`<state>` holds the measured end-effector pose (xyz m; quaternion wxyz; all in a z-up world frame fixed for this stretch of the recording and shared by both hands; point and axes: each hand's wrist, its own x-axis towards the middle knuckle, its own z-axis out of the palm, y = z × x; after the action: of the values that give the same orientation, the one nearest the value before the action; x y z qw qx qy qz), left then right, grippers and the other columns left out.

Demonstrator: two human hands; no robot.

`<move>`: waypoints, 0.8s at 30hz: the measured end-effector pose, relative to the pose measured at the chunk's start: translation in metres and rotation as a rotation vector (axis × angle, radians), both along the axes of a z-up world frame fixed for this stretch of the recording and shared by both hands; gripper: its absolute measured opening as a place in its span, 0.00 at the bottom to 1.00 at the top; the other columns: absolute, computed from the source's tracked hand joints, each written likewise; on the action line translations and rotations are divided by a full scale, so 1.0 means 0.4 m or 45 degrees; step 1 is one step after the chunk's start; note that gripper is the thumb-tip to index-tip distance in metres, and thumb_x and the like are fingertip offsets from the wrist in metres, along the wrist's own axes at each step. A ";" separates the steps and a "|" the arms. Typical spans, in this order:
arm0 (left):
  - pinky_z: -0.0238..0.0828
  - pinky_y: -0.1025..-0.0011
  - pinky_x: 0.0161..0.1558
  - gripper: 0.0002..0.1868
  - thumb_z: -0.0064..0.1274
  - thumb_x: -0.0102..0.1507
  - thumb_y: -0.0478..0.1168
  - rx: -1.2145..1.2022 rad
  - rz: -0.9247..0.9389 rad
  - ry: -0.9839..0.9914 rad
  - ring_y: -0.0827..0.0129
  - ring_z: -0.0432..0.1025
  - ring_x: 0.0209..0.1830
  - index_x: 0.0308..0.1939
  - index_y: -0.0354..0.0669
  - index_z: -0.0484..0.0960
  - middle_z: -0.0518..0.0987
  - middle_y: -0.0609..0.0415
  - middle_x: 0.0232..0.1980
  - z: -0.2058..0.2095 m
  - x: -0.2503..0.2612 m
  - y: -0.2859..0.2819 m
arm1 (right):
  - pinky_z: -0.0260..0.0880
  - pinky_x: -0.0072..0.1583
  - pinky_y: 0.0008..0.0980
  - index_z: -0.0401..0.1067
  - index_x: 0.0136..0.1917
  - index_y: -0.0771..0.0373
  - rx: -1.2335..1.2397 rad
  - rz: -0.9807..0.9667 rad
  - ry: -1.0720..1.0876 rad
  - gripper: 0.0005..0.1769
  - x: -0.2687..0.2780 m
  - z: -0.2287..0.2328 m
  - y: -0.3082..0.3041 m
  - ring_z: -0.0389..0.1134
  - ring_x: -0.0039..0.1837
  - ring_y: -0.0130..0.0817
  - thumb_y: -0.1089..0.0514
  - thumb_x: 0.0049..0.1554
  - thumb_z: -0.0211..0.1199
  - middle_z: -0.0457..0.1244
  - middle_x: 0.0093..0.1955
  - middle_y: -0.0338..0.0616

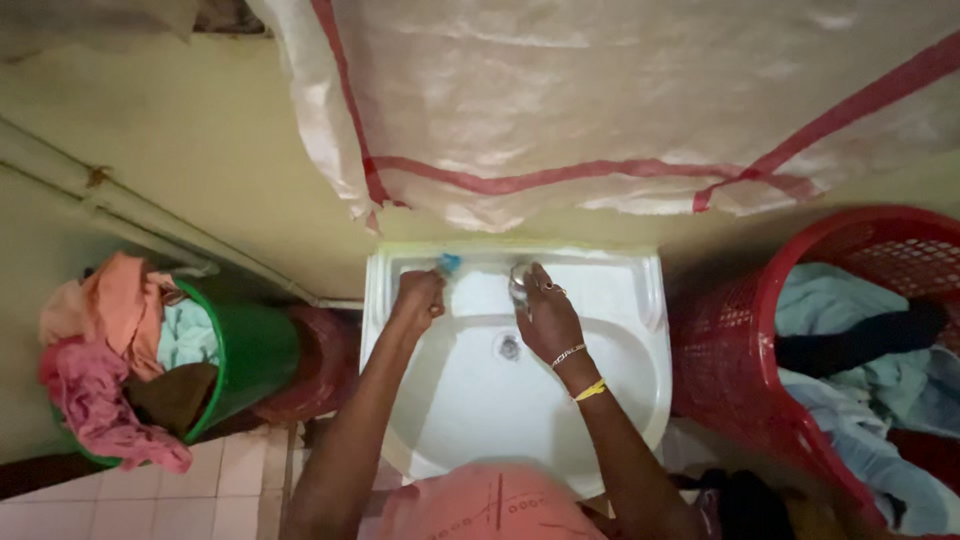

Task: The person cleans the surface and edges of a white sink using a small blue sponge, wiping around the faucet and the basin.

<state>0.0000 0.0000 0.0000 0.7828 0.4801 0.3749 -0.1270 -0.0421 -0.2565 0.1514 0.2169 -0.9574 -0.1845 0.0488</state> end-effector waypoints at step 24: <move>0.42 0.69 0.12 0.18 0.50 0.59 0.34 -0.055 0.000 -0.331 0.73 0.51 0.10 0.17 0.45 0.62 0.59 0.58 0.16 -0.032 0.022 -0.244 | 0.71 0.57 0.51 0.61 0.68 0.74 0.022 0.060 -0.140 0.38 -0.005 0.033 0.023 0.69 0.54 0.63 0.60 0.47 0.68 0.54 0.74 0.71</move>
<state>0.0087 -0.0977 -0.0128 0.8350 0.4754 0.2675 -0.0717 -0.0441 -0.2472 0.1647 0.2134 -0.9521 -0.2190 -0.0005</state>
